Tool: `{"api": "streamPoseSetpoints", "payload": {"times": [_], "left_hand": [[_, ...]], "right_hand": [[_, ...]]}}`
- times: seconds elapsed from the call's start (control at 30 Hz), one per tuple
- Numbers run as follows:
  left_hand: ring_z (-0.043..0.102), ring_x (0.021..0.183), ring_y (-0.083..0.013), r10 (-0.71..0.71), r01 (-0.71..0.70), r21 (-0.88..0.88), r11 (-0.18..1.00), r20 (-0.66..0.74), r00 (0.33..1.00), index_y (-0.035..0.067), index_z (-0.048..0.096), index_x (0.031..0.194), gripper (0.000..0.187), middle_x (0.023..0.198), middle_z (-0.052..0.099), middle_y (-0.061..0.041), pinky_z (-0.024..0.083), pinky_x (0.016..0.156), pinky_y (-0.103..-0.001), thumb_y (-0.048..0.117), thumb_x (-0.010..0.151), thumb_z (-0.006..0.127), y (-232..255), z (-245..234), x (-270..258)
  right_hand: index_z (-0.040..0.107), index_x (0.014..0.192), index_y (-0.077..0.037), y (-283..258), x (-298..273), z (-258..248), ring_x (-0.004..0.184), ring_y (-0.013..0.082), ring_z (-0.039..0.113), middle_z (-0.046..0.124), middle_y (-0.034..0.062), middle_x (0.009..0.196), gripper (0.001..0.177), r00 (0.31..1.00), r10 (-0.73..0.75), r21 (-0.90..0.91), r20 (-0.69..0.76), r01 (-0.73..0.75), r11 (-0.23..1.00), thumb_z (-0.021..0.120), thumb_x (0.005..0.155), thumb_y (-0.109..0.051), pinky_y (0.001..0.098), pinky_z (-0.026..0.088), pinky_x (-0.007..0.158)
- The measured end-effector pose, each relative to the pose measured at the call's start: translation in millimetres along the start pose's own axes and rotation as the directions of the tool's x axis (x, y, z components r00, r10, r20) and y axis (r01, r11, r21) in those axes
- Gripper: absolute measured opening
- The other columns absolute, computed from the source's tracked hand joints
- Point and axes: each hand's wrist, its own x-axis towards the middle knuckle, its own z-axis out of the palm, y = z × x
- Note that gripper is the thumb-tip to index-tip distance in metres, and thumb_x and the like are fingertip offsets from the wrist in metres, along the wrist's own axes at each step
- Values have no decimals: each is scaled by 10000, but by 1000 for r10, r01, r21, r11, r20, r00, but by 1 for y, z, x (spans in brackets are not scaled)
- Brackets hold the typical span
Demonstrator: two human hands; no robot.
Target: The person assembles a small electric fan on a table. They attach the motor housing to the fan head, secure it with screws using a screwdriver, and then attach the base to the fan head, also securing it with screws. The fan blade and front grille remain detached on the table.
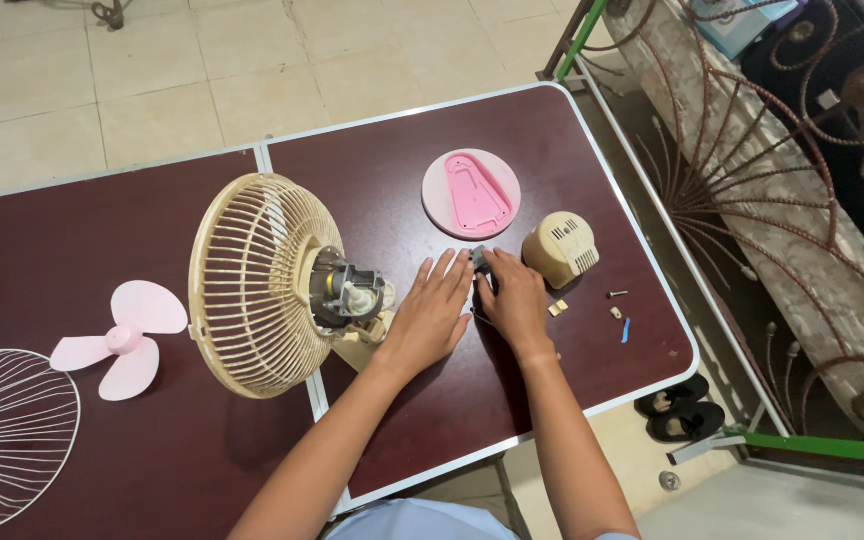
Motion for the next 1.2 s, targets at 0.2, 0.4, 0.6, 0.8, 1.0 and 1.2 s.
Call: {"api": "streamPoseSetpoints", "payload": {"times": [0.2,0.4,0.6,0.8,1.0,1.2], "left_hand": [[311,1492,-387,3,-3,-29,1000,-1,1000,-74,430,1473,751,1582,375,-236,249,1224,-519,196,840,732,3,-6,2],[334,1495,-378,28,-28,-43,999,-18,999,-72,430,1476,752,1578,385,-228,264,1228,-521,193,842,736,12,-17,1],[331,1504,-369,61,-63,-38,997,-69,996,-85,416,1493,779,1587,389,-228,271,1230,-519,200,849,747,27,-40,-1],[324,1513,-370,85,-84,13,996,-79,993,-73,418,1482,767,1590,379,-223,279,1236,-528,211,853,753,44,-68,-4],[314,1521,-385,61,-59,12,998,-169,984,-84,389,1506,784,1618,342,-236,283,1235,-527,220,877,745,55,-97,-8],[325,1519,-398,12,-1,46,999,-235,972,-82,357,1536,788,1624,328,-258,277,1235,-524,219,909,728,62,-128,-18]], "right_hand": [[740,1172,-81,3,1,8,1138,285,681,739,116,1202,344,1000,-5,-35,13,5,999,747,838,-165,432,489,899],[760,1072,-102,-6,4,2,999,284,710,764,81,1058,217,999,37,24,-17,-36,999,735,868,-169,413,499,829],[748,1065,-91,-21,7,-15,963,283,715,765,80,1028,220,998,4,49,-67,0,999,747,864,-180,411,496,810],[722,1146,-81,-40,13,-39,1041,282,715,757,86,1139,282,979,-106,90,-176,123,988,734,871,-145,392,492,829],[715,1171,-69,-67,21,-65,1059,287,716,756,98,1147,303,950,-173,144,-258,215,966,758,871,-76,391,508,883],[708,1148,-52,-93,29,-84,1028,279,727,756,98,1101,283,919,-219,154,-327,280,947,807,883,-61,387,524,887]]}}
